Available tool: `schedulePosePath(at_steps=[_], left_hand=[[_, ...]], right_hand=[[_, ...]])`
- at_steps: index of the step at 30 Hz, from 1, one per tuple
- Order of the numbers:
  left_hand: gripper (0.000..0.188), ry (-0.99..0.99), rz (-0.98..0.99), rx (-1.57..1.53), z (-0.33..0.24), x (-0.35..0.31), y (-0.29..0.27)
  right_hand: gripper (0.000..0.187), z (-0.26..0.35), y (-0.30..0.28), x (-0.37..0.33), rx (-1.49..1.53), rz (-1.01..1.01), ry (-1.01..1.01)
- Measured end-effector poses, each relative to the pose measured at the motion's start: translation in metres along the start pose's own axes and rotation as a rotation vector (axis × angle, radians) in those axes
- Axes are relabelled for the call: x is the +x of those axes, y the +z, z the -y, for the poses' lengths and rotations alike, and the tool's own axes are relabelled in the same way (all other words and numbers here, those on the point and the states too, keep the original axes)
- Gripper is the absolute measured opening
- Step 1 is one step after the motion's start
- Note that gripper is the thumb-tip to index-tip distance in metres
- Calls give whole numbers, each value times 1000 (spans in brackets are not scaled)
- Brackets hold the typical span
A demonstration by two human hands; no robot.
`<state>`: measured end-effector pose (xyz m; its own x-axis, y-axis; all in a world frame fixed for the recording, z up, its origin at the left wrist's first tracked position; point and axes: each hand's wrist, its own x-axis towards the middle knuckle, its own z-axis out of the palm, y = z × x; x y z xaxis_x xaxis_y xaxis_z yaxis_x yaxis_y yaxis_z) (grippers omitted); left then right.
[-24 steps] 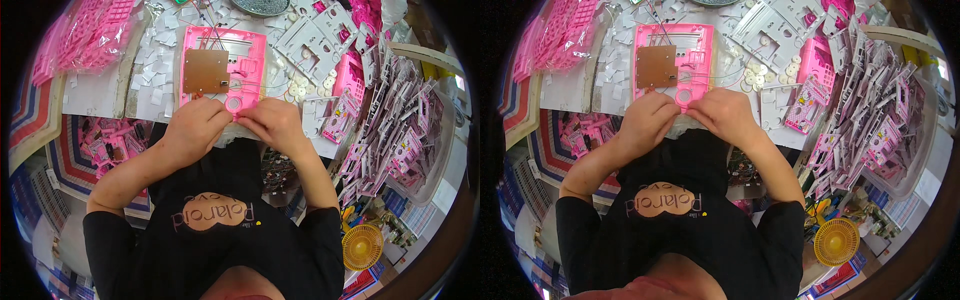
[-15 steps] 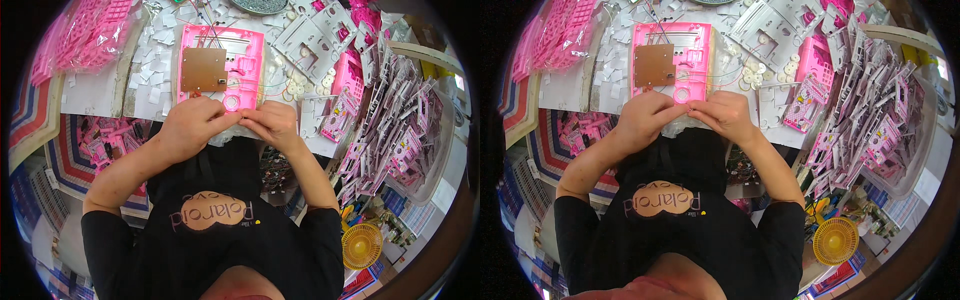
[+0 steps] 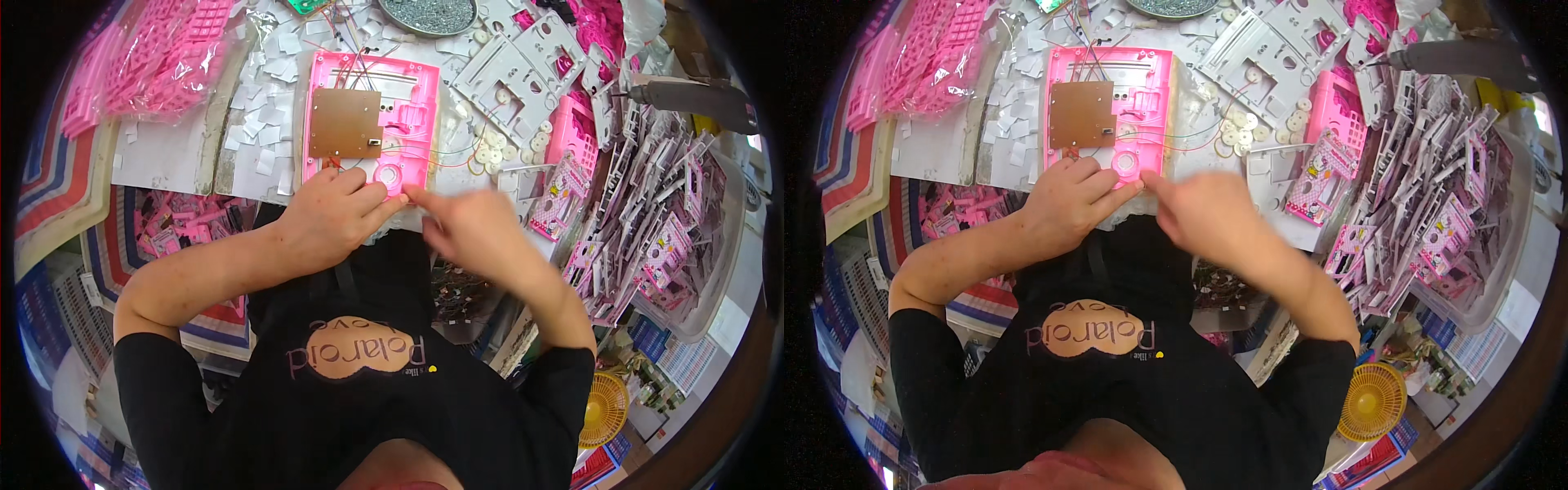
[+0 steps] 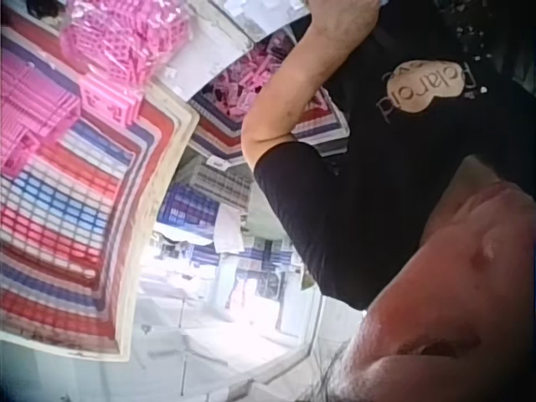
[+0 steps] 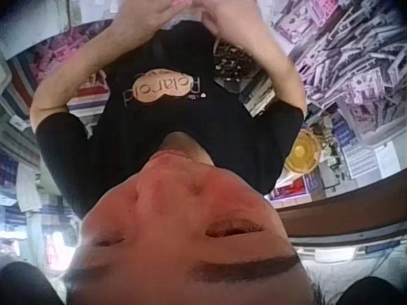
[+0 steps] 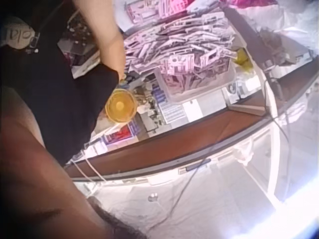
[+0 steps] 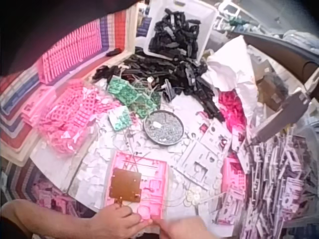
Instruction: Assembling pink toy cash registers by installing electronic components and backplates using an electric screwdriver.
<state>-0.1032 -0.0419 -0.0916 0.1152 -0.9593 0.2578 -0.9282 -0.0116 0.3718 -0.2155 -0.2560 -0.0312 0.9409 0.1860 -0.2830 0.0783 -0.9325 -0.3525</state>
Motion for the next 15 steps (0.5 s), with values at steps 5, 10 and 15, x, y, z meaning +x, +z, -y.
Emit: schedulePosePath(at_steps=[5,10,15], left_hand=[[45,5,-73,-15,-2,5,3],[40,-59,-62,-139,1,4,-3],[32,-151,-158,-388,38,12,-18]], right_hand=[[21,-18,-18,98,183,-544,137],[22,-11,-7,143,107,-450,202],[24,-14,2,147,110,-497,143]])
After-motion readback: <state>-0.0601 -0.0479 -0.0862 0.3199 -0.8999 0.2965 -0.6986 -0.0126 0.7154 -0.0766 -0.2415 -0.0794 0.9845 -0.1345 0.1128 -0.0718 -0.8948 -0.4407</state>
